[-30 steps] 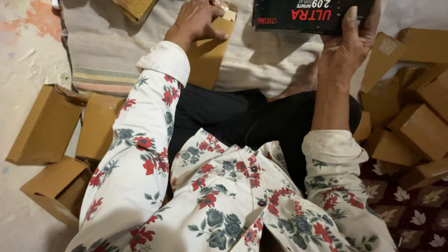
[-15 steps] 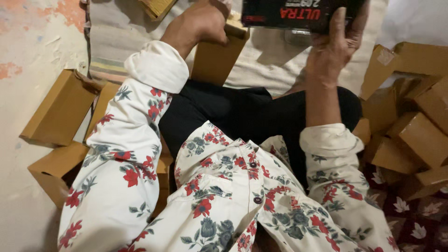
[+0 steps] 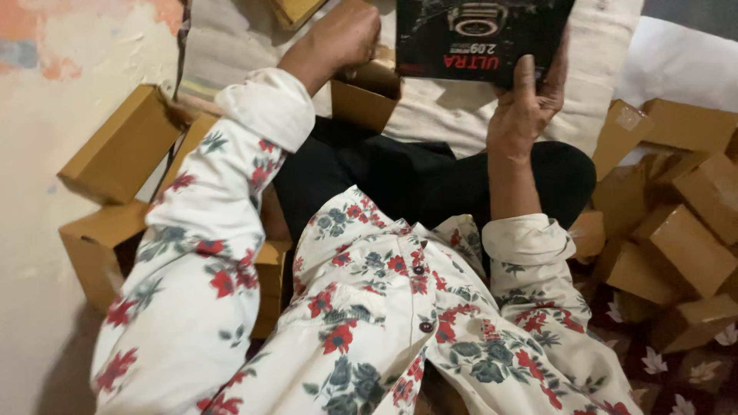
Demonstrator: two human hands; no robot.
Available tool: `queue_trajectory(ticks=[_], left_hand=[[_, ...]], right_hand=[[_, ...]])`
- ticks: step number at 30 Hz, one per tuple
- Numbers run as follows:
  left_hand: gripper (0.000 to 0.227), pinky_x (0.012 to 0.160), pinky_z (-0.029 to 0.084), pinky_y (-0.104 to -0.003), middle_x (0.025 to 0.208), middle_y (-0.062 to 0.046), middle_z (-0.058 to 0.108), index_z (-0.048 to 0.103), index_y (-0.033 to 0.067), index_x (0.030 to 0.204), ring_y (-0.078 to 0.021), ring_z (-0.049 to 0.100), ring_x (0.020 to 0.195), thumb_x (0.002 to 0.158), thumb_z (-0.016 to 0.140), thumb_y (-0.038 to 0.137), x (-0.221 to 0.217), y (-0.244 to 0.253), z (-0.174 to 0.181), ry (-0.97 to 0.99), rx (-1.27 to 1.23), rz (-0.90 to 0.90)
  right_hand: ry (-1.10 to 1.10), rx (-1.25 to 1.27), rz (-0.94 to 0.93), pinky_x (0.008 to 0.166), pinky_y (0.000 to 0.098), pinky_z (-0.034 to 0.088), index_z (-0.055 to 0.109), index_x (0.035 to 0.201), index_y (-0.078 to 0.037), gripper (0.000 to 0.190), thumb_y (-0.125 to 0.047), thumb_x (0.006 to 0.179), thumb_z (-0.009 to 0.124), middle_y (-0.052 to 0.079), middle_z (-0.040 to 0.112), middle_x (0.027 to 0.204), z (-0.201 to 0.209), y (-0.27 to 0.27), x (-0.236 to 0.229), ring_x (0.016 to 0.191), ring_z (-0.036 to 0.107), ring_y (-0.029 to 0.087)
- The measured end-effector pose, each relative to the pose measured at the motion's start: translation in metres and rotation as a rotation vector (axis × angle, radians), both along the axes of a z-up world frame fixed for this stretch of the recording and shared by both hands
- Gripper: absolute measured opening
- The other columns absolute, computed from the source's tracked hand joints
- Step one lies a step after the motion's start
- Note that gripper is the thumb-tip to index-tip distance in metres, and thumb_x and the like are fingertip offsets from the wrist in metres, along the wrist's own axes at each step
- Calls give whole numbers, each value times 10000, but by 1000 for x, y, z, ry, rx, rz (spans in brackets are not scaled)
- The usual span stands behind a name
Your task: The person places a smartwatch box into a cardboard shipping box, folds the flaps, and seals the box with packing tape. The process is repeated for multiple items.
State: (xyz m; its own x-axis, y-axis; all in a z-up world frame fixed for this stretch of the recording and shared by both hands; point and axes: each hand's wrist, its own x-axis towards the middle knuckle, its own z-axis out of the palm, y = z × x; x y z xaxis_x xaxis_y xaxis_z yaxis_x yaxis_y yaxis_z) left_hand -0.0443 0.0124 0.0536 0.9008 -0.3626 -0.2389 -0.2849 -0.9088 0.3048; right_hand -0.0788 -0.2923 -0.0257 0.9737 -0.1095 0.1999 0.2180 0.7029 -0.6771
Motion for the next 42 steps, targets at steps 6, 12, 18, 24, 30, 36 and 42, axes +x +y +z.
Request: queue_trajectory(ticks=[6, 12, 18, 24, 30, 36, 42], left_hand=[[173, 711, 531, -435, 867, -184, 737, 800, 37, 935, -335, 708, 777, 877, 834, 196, -20, 16, -26, -86, -279, 24], [305, 777, 572, -367, 985, -124, 748, 761, 29, 1079, -264, 730, 908, 817, 824, 173, -23, 38, -44, -13, -590, 108], [252, 751, 549, -382, 964, -132, 736, 761, 24, 1064, -267, 706, 887, 902, 805, 212, -16, 40, -72, -7, -606, 136], [229, 718, 531, -388, 907, -144, 714, 748, 13, 1023, -257, 688, 825, 939, 783, 223, -15, 35, -81, -82, -651, 129], [234, 684, 512, -393, 850, -156, 692, 735, 1, 982, -247, 670, 764, 975, 761, 234, -11, 41, -100, -116, -689, 137], [265, 651, 494, -398, 793, -168, 669, 723, -10, 941, -237, 651, 703, 1012, 738, 245, -6, 36, -107, -147, -717, 128], [327, 589, 447, -404, 702, -166, 631, 693, -19, 864, -241, 598, 616, 1018, 726, 268, -6, 34, -106, -72, -661, 208]], right_hand=[[-61, 8, -4, 984, 349, 625, 450, 1584, -79, 488, 94, 1152, 598, 114, 603, 1489, 12, -7, 0, 1169, 703, 190], [-58, 15, 39, 979, 360, 627, 438, 1570, -71, 467, 76, 1153, 588, 136, 588, 1501, 23, -7, 1, 1171, 704, 202], [-68, -4, 58, 940, 329, 619, 440, 1593, -82, 512, 77, 1136, 607, 102, 564, 1531, 22, 4, -5, 1184, 688, 186], [-145, -143, 136, 968, 289, 572, 460, 1581, -68, 529, 98, 1126, 671, 82, 605, 1500, 29, 23, -8, 1176, 656, 146], [-235, -394, 213, 1133, 309, 514, 494, 1603, -45, 561, 59, 1086, 686, 86, 651, 1453, 54, 13, -1, 1258, 635, 165], [-393, -732, 253, 1094, 294, 506, 599, 1479, -44, 570, 154, 959, 728, 80, 668, 1378, 86, 6, 17, 1228, 633, 168], [-633, -1013, 290, 851, 274, 523, 669, 1473, -138, 627, 171, 946, 810, 59, 650, 1156, 107, 11, 25, 1006, 639, 144]])
